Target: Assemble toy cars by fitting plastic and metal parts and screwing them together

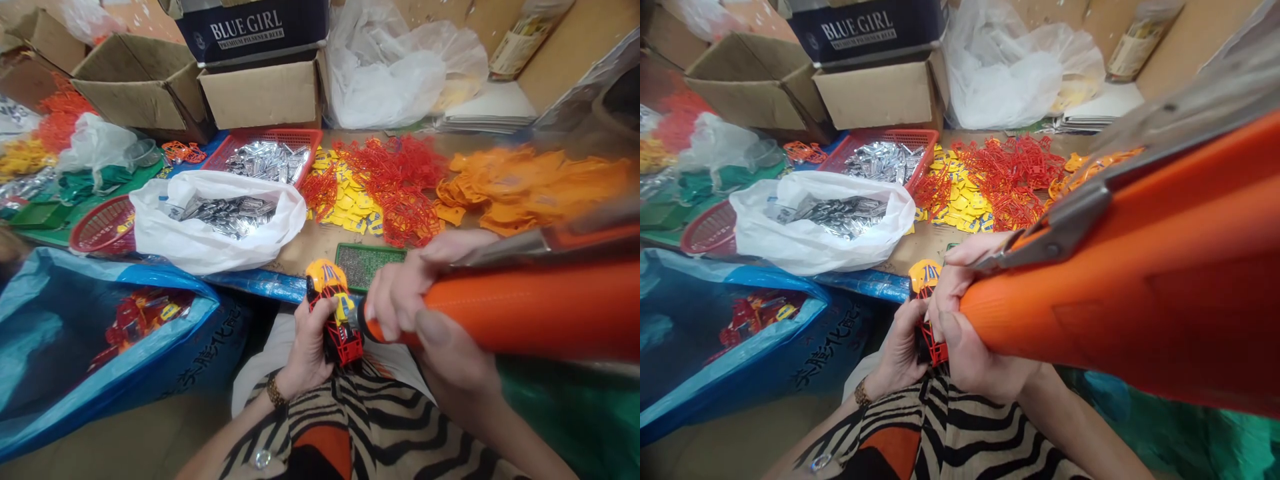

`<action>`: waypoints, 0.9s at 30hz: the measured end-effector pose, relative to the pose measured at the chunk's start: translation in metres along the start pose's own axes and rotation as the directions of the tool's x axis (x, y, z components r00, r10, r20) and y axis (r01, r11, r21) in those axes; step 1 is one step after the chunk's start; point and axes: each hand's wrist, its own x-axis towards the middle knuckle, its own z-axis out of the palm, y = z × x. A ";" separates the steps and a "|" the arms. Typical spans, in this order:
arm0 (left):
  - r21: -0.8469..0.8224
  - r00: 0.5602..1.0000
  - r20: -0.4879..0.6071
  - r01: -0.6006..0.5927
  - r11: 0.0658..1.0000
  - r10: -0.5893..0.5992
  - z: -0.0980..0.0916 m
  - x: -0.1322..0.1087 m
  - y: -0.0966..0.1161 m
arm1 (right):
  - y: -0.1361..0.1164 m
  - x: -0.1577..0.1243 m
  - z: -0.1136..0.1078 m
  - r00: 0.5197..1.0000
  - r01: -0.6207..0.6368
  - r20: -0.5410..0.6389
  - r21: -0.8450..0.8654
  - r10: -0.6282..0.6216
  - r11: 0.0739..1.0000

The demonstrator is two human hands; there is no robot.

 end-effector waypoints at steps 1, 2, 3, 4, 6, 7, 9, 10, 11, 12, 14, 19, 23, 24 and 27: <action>-0.007 1.000 0.006 0.005 1.000 -0.005 -0.001 0.000 0.000 | 0.002 0.000 0.000 1.000 -0.010 -0.005 -0.004 0.010 1.000; -0.021 1.000 0.016 0.021 1.000 -0.021 -0.002 0.001 0.000 | 0.003 0.001 -0.001 1.000 -0.024 -0.011 0.003 0.024 1.000; -0.040 0.998 0.027 0.051 0.998 -0.050 -0.003 0.001 0.000 | 0.004 0.002 -0.001 0.999 -0.039 -0.018 0.021 0.040 0.999; -0.060 0.996 0.037 0.089 0.994 -0.087 -0.005 0.002 0.000 | 0.004 0.003 -0.001 0.998 -0.047 -0.027 0.044 0.049 0.998; -0.101 0.985 0.053 0.166 0.981 -0.162 -0.009 0.004 0.001 | 0.001 0.007 -0.001 0.997 -0.058 -0.036 0.085 0.062 0.995; -0.119 0.979 0.062 0.201 0.972 -0.195 -0.011 0.005 0.002 | -0.002 0.009 -0.001 0.997 -0.067 -0.042 0.095 0.072 0.993; -0.144 0.963 0.101 0.264 0.954 -0.251 -0.016 0.007 0.003 | -0.010 0.013 0.000 0.993 -0.092 -0.062 0.096 0.098 0.991; -0.154 0.954 0.129 0.290 0.945 -0.271 -0.019 0.008 0.004 | -0.015 0.015 0.000 0.992 -0.105 -0.064 0.090 0.111 0.990; -0.163 0.945 0.154 0.311 0.936 -0.287 -0.021 0.009 0.006 | -0.018 0.017 0.000 0.990 -0.119 -0.069 0.083 0.125 0.989; -0.168 0.939 0.171 0.325 0.931 -0.297 -0.023 0.010 0.007 | -0.021 0.019 -0.001 0.989 -0.121 -0.071 0.076 0.127 0.990; -0.165 0.937 0.179 0.329 0.930 -0.299 -0.026 0.010 0.009 | -0.022 0.022 -0.004 0.990 -0.122 -0.061 0.043 0.124 0.992; -0.147 0.928 0.190 0.348 0.926 -0.319 -0.029 0.009 0.011 | -0.009 0.021 -0.016 0.995 -0.076 -0.063 -0.045 0.073 0.996; -0.157 0.921 0.209 0.364 0.918 -0.329 -0.031 0.010 0.013 | 0.002 0.012 -0.024 0.994 -0.071 -0.089 -0.070 0.065 0.995; -0.149 0.914 0.224 0.376 0.914 -0.340 -0.032 0.011 0.014 | 0.004 0.010 -0.025 0.994 -0.077 -0.086 -0.079 0.070 0.994; -0.115 0.879 0.315 0.409 0.905 -0.357 -0.038 0.012 0.016 | 0.008 0.008 -0.029 0.993 -0.070 -0.100 -0.107 0.059 0.992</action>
